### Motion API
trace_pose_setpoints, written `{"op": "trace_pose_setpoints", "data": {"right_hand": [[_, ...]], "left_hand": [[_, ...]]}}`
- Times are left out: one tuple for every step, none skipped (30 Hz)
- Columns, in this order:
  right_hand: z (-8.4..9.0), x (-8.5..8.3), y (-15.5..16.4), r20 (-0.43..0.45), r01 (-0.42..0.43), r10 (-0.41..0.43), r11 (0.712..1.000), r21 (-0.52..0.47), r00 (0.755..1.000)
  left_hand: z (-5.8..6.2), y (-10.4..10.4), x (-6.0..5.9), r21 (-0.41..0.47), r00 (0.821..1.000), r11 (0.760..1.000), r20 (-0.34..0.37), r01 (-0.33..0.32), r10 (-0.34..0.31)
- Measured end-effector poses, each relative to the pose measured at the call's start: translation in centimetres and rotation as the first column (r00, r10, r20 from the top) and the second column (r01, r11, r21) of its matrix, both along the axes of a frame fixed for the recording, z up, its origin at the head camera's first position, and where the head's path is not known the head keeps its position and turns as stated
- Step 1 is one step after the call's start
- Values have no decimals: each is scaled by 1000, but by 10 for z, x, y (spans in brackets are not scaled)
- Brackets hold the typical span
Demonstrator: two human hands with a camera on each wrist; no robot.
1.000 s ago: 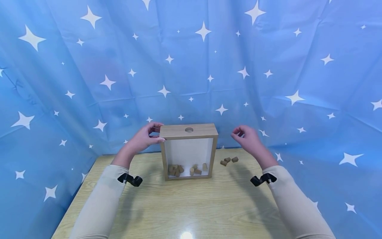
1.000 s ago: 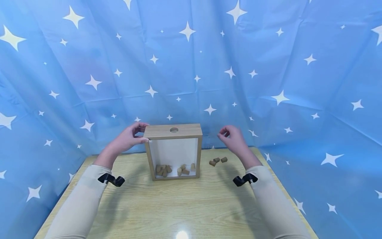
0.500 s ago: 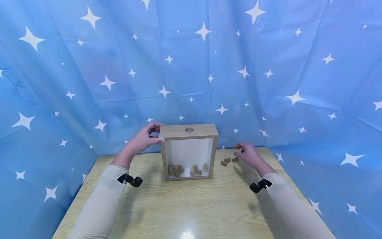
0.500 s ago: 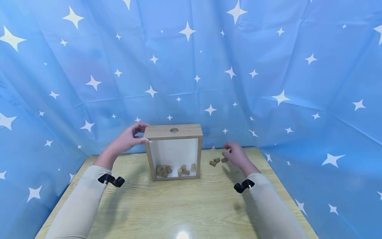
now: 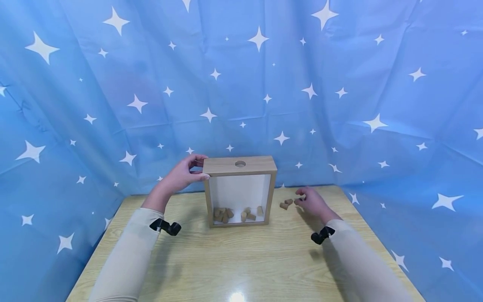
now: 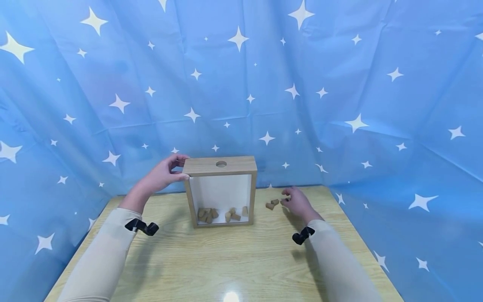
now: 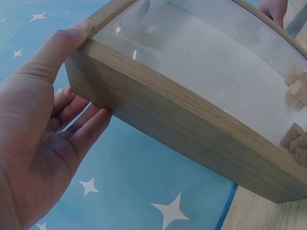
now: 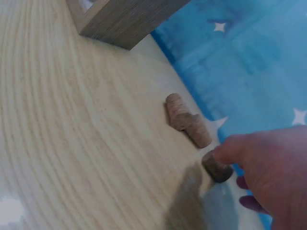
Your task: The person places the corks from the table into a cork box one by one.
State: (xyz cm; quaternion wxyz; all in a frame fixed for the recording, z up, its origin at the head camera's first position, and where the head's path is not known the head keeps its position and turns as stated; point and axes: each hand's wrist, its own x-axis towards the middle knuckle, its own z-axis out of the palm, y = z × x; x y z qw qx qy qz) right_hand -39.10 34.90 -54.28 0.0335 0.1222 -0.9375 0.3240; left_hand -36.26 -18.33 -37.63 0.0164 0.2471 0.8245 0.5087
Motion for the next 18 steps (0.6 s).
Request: {"op": "trace_pose_setpoints", "data": {"right_hand": [[-2, 0, 0, -19, -1, 1, 1000, 7, 1000], [-4, 0, -1, -29, 3, -2, 1000, 14, 1000], [-5, 0, -2, -47, 2, -1, 1000, 26, 999], [-6, 0, -2, -63, 2, 0, 999, 35, 998], [-8, 0, -2, -75, 0, 3, 999, 42, 997], [-9, 0, -2, -81, -1, 5, 999, 47, 997], [-10, 0, -2, -89, -1, 6, 999, 52, 996], [-10, 0, -1, -90, -3, 8, 998, 59, 996], [-11, 1, 0, -88, -7, 13, 998, 62, 996], [-12, 1, 1, -79, -6, 11, 998, 60, 997], [-13, 1, 2, -70, -5, 9, 998, 59, 998], [-14, 1, 3, -59, -3, 7, 999, 54, 998], [-14, 1, 4, -50, -5, 7, 999, 48, 999], [-15, 1, 5, -42, -8, 10, 999, 42, 999], [-17, 1, 6, -36, -8, 9, 999, 36, 999], [-18, 0, 7, -34, -5, 6, 1000, 29, 999], [-19, 0, 8, -37, -8, 9, 1000, 26, 999], [-21, -1, 8, -40, -9, 10, 1000, 23, 999]], "left_hand": [[0, 0, 0, -2, 1000, 1000, -1, -2, 2], [0, 0, 0, -4, 1000, 1000, -2, -4, 4], [0, 1, 0, -5, 1000, 1000, -2, -7, 7], [0, 1, 0, -3, 1000, 1000, -1, -8, 8], [0, 1, 0, 0, 1000, 1000, -1, -7, 7], [0, 1, 0, -1, 1000, 1000, -2, -7, 7], [1, 1, 0, 1, 1000, 1000, -1, -6, 6], [1, 1, 0, 1, 1000, 1000, -2, -4, 4], [1, 1, 0, 2, 1000, 1000, -1, -2, 2], [1, 1, 0, 3, 1000, 1000, 0, 2, -2], [1, 1, 0, 3, 1000, 1000, 2, 4, -4], [1, 1, -1, 4, 1000, 1000, 4, 6, -6], [1, 1, -1, 6, 1000, 1000, 6, 7, -7], [1, 1, -1, 7, 1000, 1000, 8, 8, -8], [0, 1, -1, 9, 1000, 1000, 9, 8, -8], [0, 0, -2, 10, 1000, 1000, 9, 8, -8], [0, 0, -2, 10, 1000, 1000, 9, 9, -9], [0, 0, -2, 9, 1000, 1000, 9, 8, -8]]}}
